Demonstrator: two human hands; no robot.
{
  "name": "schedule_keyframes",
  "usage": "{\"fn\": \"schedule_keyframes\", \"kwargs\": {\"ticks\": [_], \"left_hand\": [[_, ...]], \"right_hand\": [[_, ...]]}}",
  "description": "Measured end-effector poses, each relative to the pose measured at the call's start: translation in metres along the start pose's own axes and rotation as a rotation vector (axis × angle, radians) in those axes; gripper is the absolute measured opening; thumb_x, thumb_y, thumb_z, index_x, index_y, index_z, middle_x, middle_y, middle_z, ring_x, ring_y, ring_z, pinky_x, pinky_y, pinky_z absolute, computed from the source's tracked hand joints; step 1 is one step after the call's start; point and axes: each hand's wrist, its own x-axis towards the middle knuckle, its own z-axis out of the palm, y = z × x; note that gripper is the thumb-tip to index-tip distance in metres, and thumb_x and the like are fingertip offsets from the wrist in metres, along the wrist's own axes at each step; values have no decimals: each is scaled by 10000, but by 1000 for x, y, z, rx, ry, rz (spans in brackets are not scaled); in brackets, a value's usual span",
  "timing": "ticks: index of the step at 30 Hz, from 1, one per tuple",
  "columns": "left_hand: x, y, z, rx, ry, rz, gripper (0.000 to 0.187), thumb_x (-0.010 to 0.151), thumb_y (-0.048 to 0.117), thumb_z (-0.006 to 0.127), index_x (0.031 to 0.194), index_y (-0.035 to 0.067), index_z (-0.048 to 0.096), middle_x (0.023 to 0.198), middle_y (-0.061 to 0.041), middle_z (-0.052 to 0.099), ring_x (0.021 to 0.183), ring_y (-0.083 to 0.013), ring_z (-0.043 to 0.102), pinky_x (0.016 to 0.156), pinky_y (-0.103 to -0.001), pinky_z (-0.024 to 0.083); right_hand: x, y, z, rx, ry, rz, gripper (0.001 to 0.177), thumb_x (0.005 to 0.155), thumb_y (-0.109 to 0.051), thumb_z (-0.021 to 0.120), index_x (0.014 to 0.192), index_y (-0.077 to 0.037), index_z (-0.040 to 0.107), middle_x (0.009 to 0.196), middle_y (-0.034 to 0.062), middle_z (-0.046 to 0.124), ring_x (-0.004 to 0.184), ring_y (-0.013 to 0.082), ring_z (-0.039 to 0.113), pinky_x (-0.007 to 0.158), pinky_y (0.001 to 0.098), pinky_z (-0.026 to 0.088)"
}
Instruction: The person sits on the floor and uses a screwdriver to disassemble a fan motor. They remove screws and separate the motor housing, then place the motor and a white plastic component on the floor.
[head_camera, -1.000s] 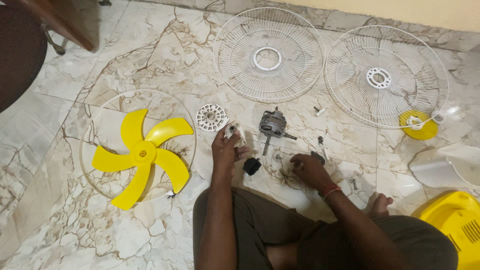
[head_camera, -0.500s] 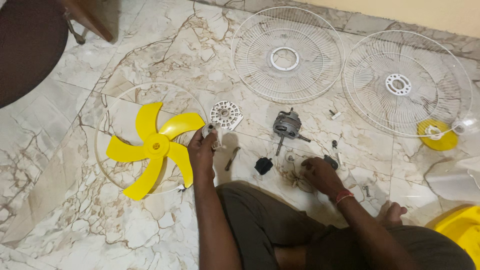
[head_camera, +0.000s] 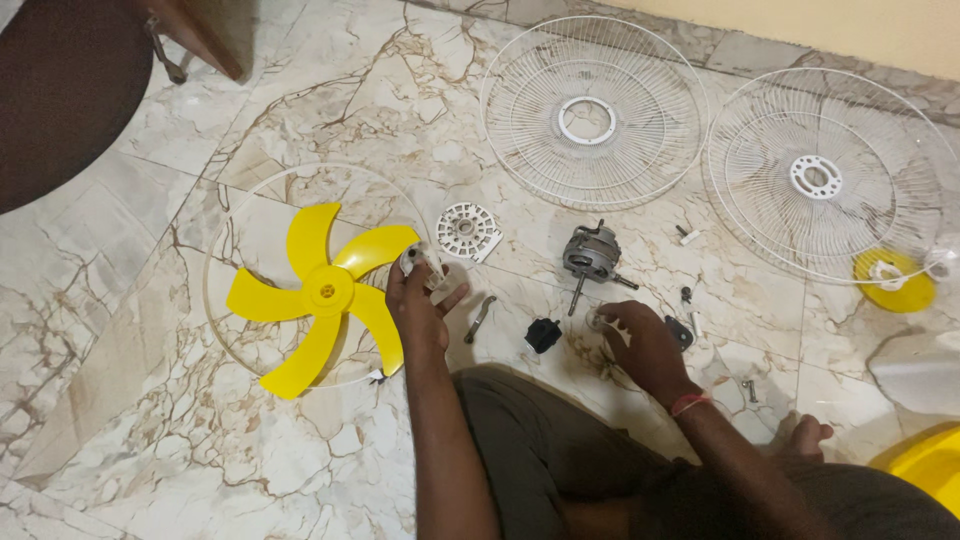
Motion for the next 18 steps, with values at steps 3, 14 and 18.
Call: {"fn": "schedule_keyframes", "kwargs": {"ticks": [3, 14, 18], "left_hand": [[2, 2, -2, -53, 3, -20, 387, 927, 192, 596, 1310, 145, 600, 1081, -62, 632, 908, -225, 669, 652, -438, 652], [12, -1, -4, 6, -32, -62, 321, 948, 258, 654, 1239, 121, 648, 1063, -16, 669, 913, -180, 645, 685, -352, 632], [14, 1, -7, -11, -35, -64, 326, 936, 262, 654, 1235, 132, 653, 1067, -5, 678, 909, -173, 653, 681, -339, 632]], "right_hand": [[20, -31, 17, 126, 35, -125, 212, 948, -102, 650, 1155, -87, 699, 1022, 96, 704, 914, 251, 680, 817, 370, 565], [78, -57, 108, 125, -56, -183, 251, 859, -35, 709, 1108, -53, 727, 1044, 160, 717, 919, 317, 701, 824, 413, 566], [108, -46, 135, 66, -179, -233, 286, 828, -6, 686, 1101, -52, 756, 1026, 191, 723, 938, 361, 687, 834, 438, 549]]}}
